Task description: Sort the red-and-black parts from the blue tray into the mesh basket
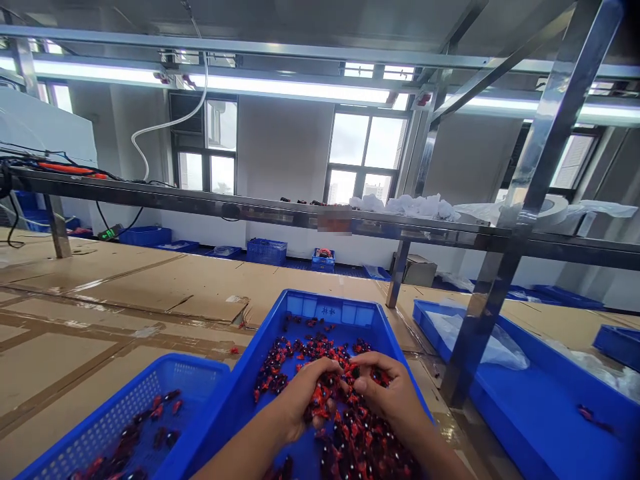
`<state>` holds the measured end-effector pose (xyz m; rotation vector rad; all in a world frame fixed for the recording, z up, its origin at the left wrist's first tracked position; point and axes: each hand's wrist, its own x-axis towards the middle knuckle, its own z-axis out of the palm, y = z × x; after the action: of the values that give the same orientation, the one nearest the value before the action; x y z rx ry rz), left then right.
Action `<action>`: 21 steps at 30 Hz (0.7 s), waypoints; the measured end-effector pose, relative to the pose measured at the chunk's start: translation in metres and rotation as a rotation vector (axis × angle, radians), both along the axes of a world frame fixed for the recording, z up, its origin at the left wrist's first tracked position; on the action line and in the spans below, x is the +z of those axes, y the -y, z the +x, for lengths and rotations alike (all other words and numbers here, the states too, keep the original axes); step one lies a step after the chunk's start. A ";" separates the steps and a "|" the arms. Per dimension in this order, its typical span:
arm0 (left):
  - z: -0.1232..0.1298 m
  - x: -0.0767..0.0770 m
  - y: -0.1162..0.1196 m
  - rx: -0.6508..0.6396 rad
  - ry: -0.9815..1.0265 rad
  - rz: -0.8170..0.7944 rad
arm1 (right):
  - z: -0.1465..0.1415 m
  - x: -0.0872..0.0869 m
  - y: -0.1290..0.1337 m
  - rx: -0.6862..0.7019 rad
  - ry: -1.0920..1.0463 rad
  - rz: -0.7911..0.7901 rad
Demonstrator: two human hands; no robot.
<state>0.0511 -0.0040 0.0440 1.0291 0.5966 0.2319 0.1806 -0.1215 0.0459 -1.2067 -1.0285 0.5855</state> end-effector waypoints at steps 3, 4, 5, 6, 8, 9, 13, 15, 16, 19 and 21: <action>0.000 0.000 -0.001 -0.024 0.031 -0.019 | 0.000 0.003 0.003 0.178 -0.268 0.049; 0.000 0.000 -0.002 -0.033 0.040 -0.032 | 0.001 0.004 0.004 0.237 -0.357 0.057; 0.001 0.000 -0.002 -0.039 0.048 -0.047 | 0.003 0.006 0.005 0.279 -0.426 0.058; 0.001 0.000 -0.003 -0.042 0.057 -0.061 | 0.005 0.007 0.006 0.302 -0.468 0.049; 0.001 -0.001 -0.004 -0.043 0.077 -0.085 | 0.007 0.009 0.005 0.302 -0.481 -0.001; 0.001 -0.001 -0.005 -0.040 0.087 -0.093 | 0.008 0.010 0.004 0.282 -0.460 -0.035; 0.001 -0.001 -0.008 0.001 0.139 -0.152 | 0.001 0.006 -0.004 0.133 -0.229 -0.214; 0.001 -0.001 -0.009 0.034 0.161 -0.195 | -0.005 0.004 -0.008 0.087 -0.130 -0.268; 0.001 -0.001 -0.009 0.053 0.171 -0.214 | -0.007 0.003 -0.009 0.078 -0.113 -0.279; 0.002 0.001 -0.009 0.101 0.201 -0.261 | -0.008 -0.003 -0.012 0.086 -0.117 -0.279; 0.002 0.002 -0.010 0.116 0.216 -0.282 | -0.005 -0.007 -0.013 0.097 -0.087 -0.289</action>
<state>0.0527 0.0055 0.0458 0.6879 0.4766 0.3460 0.1753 -0.1088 0.0389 -1.3752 -0.9541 0.8783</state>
